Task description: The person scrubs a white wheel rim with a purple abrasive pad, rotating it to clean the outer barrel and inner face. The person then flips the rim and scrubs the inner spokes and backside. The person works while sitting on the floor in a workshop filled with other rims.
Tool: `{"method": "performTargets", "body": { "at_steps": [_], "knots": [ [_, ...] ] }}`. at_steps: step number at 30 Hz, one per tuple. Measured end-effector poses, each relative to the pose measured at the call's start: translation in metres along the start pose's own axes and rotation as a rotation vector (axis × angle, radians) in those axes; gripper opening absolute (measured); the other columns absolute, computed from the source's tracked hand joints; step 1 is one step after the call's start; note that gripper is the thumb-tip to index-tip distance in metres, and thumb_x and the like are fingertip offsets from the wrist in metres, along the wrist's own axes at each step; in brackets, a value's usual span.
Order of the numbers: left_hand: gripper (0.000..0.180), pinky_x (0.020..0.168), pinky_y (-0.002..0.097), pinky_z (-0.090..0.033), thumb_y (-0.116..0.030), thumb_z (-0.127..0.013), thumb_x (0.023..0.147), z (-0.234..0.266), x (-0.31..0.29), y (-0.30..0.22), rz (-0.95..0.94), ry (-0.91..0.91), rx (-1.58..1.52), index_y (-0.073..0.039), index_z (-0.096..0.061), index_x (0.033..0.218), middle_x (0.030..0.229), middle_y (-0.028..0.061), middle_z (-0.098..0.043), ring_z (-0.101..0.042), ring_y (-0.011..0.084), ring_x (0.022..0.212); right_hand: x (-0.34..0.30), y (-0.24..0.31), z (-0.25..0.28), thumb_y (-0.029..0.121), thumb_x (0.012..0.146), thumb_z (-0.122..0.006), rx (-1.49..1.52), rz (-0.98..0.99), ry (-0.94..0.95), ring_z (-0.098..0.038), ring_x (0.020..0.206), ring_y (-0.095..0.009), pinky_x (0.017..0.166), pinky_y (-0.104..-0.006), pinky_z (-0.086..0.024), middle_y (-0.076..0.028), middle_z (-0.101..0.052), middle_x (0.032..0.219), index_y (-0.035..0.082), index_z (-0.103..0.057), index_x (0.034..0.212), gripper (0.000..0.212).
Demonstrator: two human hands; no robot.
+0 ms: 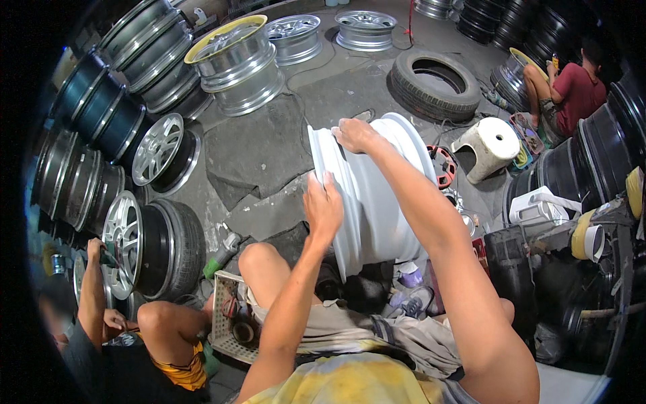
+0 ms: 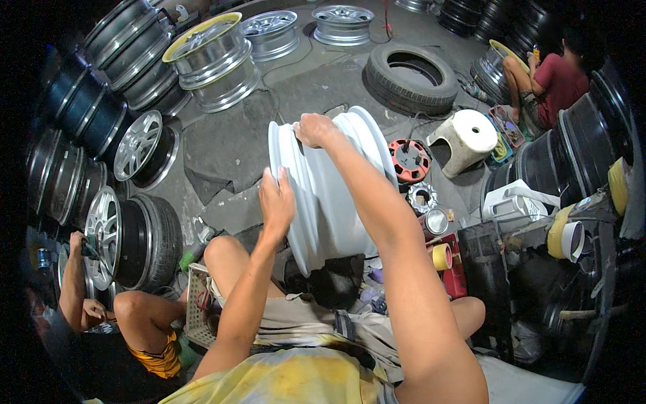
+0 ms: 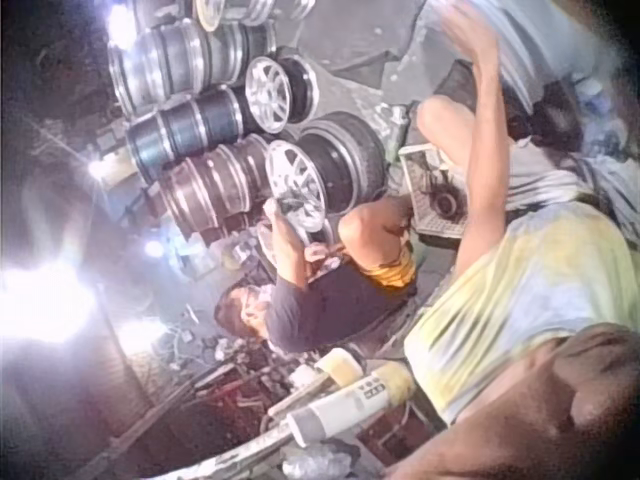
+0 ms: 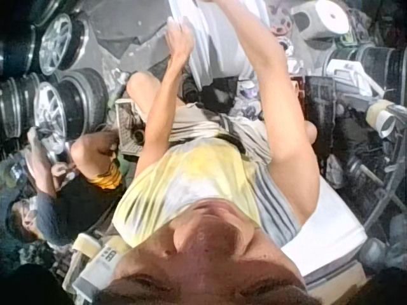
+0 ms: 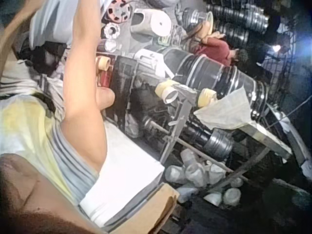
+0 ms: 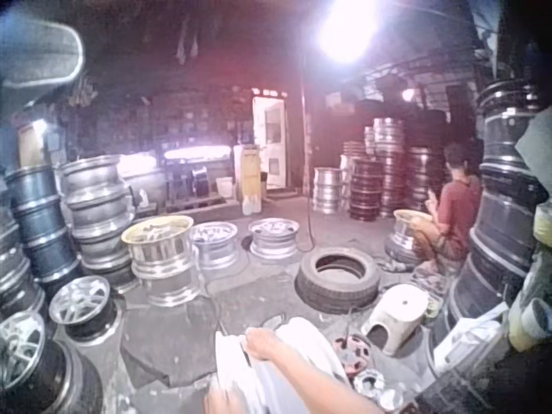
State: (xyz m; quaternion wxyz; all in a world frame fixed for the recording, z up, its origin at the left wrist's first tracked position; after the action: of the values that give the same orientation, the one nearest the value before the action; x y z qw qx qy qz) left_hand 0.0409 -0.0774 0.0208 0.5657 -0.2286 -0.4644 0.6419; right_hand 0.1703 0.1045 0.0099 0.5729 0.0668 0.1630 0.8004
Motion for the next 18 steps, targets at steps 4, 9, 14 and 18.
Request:
{"method": "performTargets", "body": {
  "at_steps": [4, 9, 14, 18],
  "knots": [
    [0.043, 0.087, 0.0607, -0.046, -0.034, -0.044, 0.107, 0.004, 0.058, 0.029, 0.022, -0.062, 0.076, 0.008, -0.055, 0.109, 0.102, 0.0369, -0.067, -0.062, 0.0567, 0.099, -0.124, 0.051, -0.016, 0.026, 0.100, -0.051, -0.161, 0.384, -0.607, -0.061, 0.122, -0.036, 0.105, -0.0508, -0.046, -0.023, -0.066, 0.126, 0.000, -0.067, 0.125, 0.039],
    [0.044, 0.087, 0.0600, -0.048, -0.034, -0.044, 0.107, 0.006, 0.081, 0.023, 0.109, -0.017, 0.138, 0.008, -0.055, 0.108, 0.101, 0.0370, -0.067, -0.064, 0.0557, 0.098, -0.271, 0.033, -0.098, 0.019, 0.093, -0.068, -0.267, 0.478, -0.661, -0.049, 0.140, -0.023, 0.116, -0.0531, -0.038, -0.002, -0.055, 0.147, 0.012, -0.065, 0.137, 0.045],
    [0.037, 0.077, 0.0627, -0.043, -0.030, -0.045, 0.107, 0.008, 0.030, 0.016, 0.064, -0.009, 0.032, 0.006, -0.052, 0.100, 0.087, 0.0360, -0.066, -0.062, 0.0571, 0.087, -0.160, 0.046, -0.019, 0.021, 0.099, -0.057, -0.413, 0.311, -0.594, -0.058, 0.127, -0.024, 0.107, -0.0512, -0.043, -0.009, -0.064, 0.131, 0.009, -0.068, 0.130, 0.034],
    [0.044, 0.088, 0.0586, -0.046, -0.033, -0.044, 0.107, -0.005, 0.038, 0.006, 0.083, 0.048, 0.064, 0.009, -0.056, 0.107, 0.105, 0.0385, -0.064, -0.060, 0.0567, 0.104, -0.056, 0.023, 0.017, 0.029, 0.104, -0.048, 0.001, 0.044, -0.356, -0.062, 0.113, -0.036, 0.099, -0.0516, -0.045, -0.018, -0.066, 0.116, 0.003, -0.071, 0.101, 0.035]
  ]
}}
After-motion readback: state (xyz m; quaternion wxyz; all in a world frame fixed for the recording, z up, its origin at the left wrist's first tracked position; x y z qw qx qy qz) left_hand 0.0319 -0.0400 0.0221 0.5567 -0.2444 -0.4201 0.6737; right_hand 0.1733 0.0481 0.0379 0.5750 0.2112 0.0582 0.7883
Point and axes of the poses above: each hand's wrist, its own x-axis towards the middle knuckle, its own z-axis out of the back of the hand, y = z × x, the point moved 4 cm from there along x, towards the middle knuckle
